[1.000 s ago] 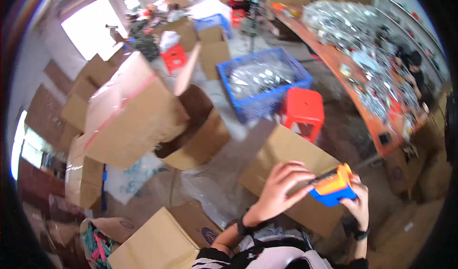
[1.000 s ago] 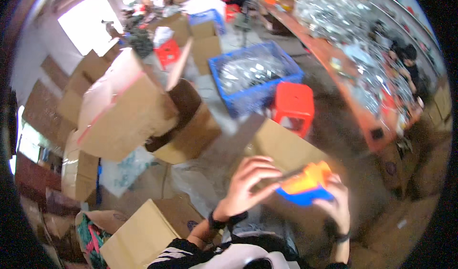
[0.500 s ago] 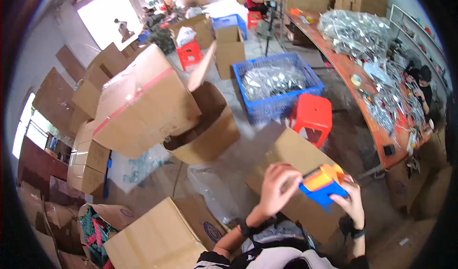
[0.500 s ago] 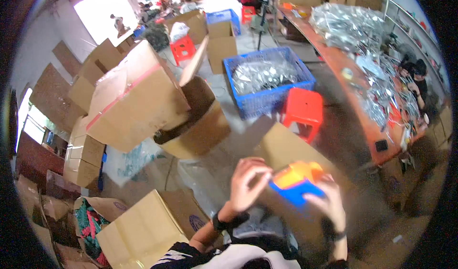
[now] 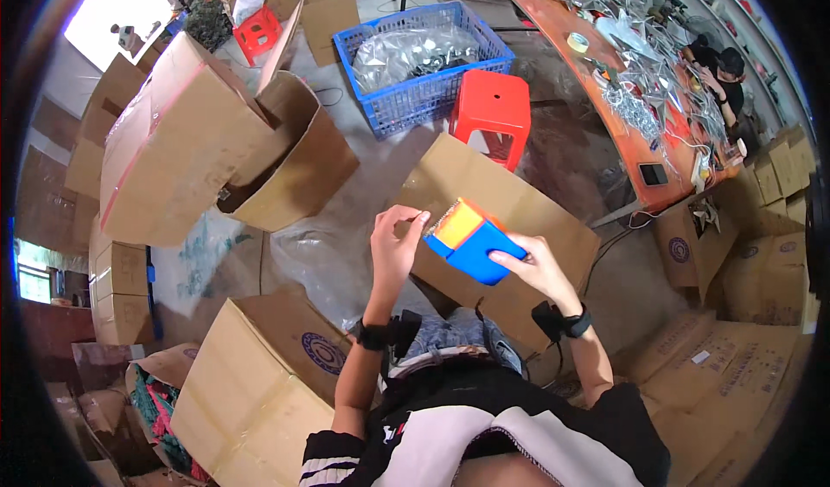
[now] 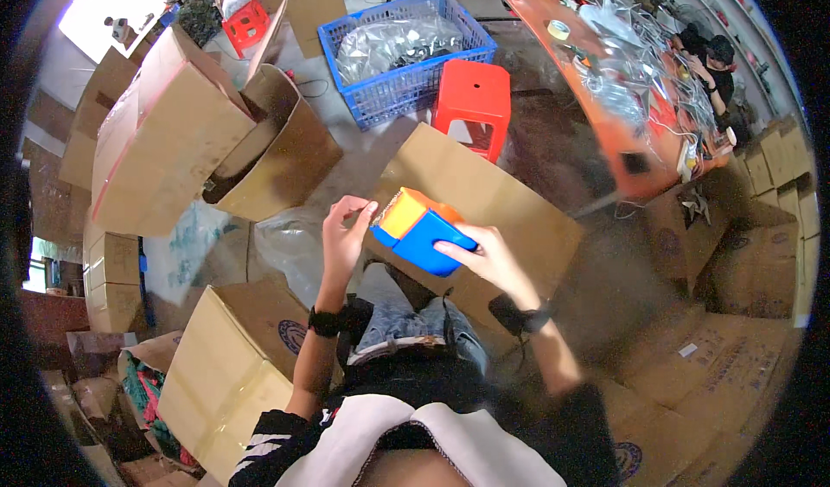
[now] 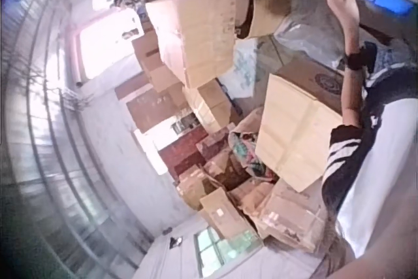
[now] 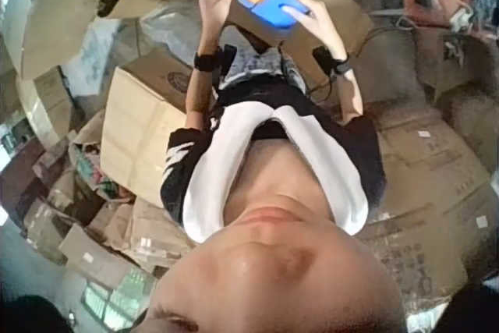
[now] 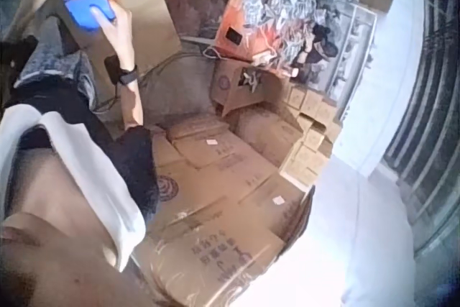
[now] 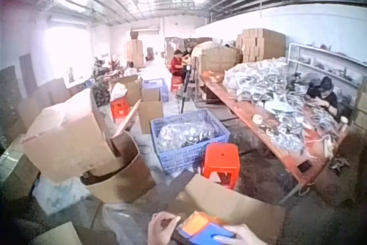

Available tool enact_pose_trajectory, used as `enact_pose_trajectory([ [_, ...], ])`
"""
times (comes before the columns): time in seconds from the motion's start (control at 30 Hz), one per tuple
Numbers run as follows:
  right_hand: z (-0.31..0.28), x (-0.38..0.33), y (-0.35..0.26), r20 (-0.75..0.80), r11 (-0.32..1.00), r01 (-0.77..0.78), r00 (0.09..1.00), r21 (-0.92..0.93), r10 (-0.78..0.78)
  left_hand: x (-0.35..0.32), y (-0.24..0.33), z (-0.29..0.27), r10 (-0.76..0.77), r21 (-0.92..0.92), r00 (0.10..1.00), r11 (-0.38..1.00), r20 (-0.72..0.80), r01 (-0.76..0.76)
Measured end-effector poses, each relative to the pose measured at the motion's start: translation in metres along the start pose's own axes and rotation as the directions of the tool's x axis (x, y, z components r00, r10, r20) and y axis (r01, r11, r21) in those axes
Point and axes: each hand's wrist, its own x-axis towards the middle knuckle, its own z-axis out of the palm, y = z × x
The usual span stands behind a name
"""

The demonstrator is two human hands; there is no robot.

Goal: The recorder is using a tape dispenser to seal cardboard boxes in a warehouse or manufacturing facility.

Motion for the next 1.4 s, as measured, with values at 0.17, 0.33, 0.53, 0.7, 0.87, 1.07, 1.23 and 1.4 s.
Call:
enact_pose_trajectory([
  [0.17, 0.025, 0.041, 0.067, 0.025, 0.987, -0.159, 0.987, -0.035, 0.159, 0.032, -0.107, 0.023, -0.033, -0.083, 0.994, 0.996, 0.108, 0.042],
  [0.33, 0.065, 0.093, 0.119, 0.002, 0.961, -0.245, 0.969, -0.13, 0.248, 0.058, -0.221, 0.027, -0.371, 0.235, 0.92, 0.912, 0.124, 0.336],
  [0.53, 0.089, 0.15, 0.162, 0.05, 0.827, -0.524, 0.838, -0.203, 0.543, 0.121, -0.333, -0.014, -0.613, 0.132, 0.753, 0.789, 0.239, 0.6],
  [0.7, 0.114, 0.238, 0.228, -0.105, 0.72, -0.655, 0.752, -0.23, 0.651, 0.193, -0.434, 0.031, -0.521, 0.356, 0.846, 0.817, 0.114, 0.455],
  [0.87, 0.134, 0.306, 0.318, -0.157, 0.573, -0.674, 0.701, -0.466, 0.696, 0.228, -0.525, 0.069, -0.698, 0.343, 0.685, 0.708, 0.209, 0.617],
  [1.07, 0.145, 0.344, 0.363, -0.15, 0.591, -0.65, 0.723, -0.478, 0.674, 0.227, -0.582, 0.089, -0.788, 0.373, 0.586, 0.61, 0.191, 0.699],
  [1.23, 0.153, 0.36, 0.365, -0.141, 0.58, -0.653, 0.714, -0.487, 0.686, 0.223, -0.602, 0.096, -0.787, 0.377, 0.589, 0.61, 0.185, 0.697],
  [1.4, 0.155, 0.368, 0.359, -0.16, 0.534, -0.678, 0.681, -0.505, 0.714, 0.21, -0.609, 0.106, -0.763, 0.322, 0.636, 0.635, 0.118, 0.702],
])
